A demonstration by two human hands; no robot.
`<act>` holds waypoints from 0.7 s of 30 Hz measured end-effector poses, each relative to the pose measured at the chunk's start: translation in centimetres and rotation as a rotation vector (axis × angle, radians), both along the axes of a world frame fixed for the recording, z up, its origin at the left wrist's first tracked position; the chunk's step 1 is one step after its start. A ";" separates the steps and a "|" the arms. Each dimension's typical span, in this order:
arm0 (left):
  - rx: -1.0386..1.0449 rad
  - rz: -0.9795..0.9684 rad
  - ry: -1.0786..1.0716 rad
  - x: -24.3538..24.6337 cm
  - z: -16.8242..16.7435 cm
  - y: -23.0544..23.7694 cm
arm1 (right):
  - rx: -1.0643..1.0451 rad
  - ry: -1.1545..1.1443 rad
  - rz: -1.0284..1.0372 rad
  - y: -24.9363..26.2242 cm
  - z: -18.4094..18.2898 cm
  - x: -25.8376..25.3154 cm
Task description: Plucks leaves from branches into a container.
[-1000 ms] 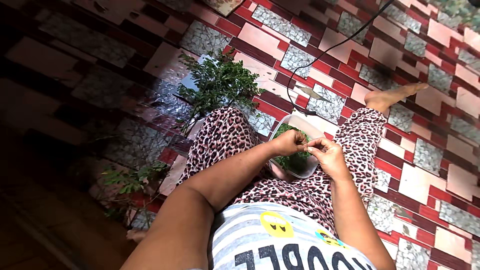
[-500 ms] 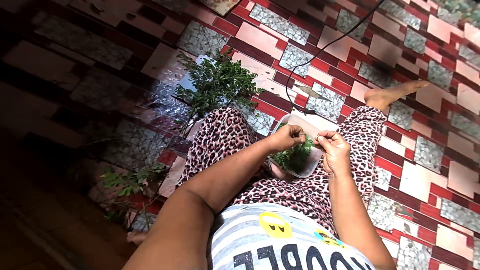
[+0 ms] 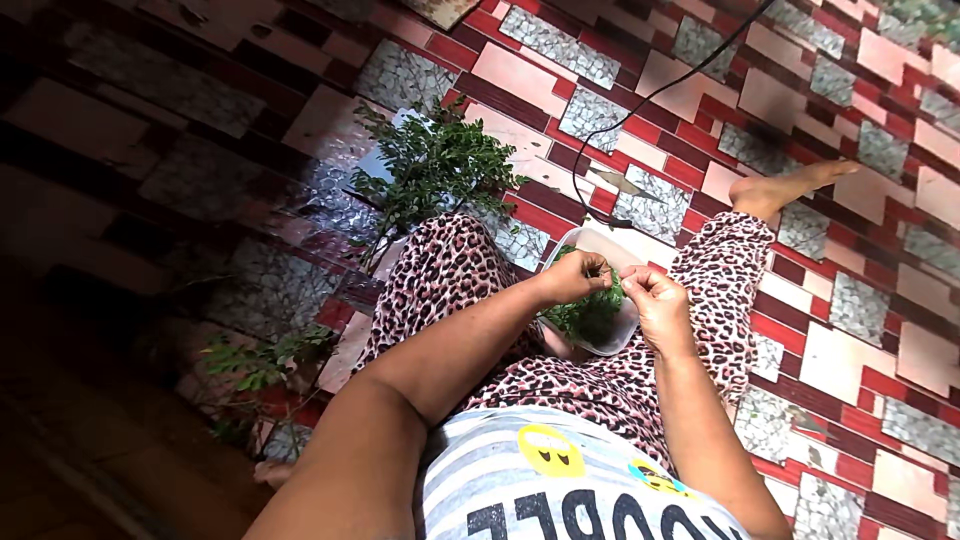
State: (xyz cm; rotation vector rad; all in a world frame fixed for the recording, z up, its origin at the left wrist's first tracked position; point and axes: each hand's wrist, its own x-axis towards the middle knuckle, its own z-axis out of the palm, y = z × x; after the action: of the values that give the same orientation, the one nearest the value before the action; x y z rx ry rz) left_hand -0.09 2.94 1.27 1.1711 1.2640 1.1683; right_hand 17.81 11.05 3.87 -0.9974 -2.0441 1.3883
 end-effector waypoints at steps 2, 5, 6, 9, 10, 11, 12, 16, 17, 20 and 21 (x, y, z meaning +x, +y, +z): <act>-0.013 0.010 -0.008 0.1 -0.1 0.0 | 0.106 0.021 -0.024 -0.2 -0.3 -0.1; -0.031 0.046 -0.042 0.0 -0.2 0.0 | 0.200 0.039 -0.062 0.3 -0.4 0.1; -0.031 0.063 -0.068 0.0 -0.3 -0.1 | 0.192 0.031 -0.072 0.5 -0.4 0.2; -0.047 0.095 -0.160 0.0 -0.2 -0.1 | 0.047 -0.019 -0.121 0.7 -0.1 0.4; -0.057 0.101 -0.193 0.1 -0.1 -0.1 | -0.057 -0.024 -0.126 0.7 -0.1 0.5; -0.068 0.109 -0.225 0.1 -0.1 -0.1 | -0.166 -0.013 -0.121 0.7 -0.1 0.5; -0.081 0.122 -0.255 0.2 0.0 -0.1 | -0.268 0.011 -0.098 0.7 -0.1 0.6; -0.109 0.145 -0.311 0.5 0.0 -0.2 | -0.405 0.063 0.013 -0.1 -0.1 0.4; -0.109 0.145 -0.306 0.6 -0.1 -0.1 | -0.365 0.048 0.006 -0.4 -0.2 0.2; -0.087 0.128 -0.279 0.8 -0.4 0.0 | -0.205 0.002 -0.035 -0.6 -0.7 -0.3; -0.079 0.128 -0.274 0.8 -0.5 0.0 | -0.167 -0.016 -0.032 -0.6 -0.8 -0.4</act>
State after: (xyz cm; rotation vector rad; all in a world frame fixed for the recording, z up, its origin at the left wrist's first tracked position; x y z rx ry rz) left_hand 0.69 2.92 0.81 0.8494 1.1755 1.3117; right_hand 17.42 10.45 3.04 -1.1082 -1.9391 1.5590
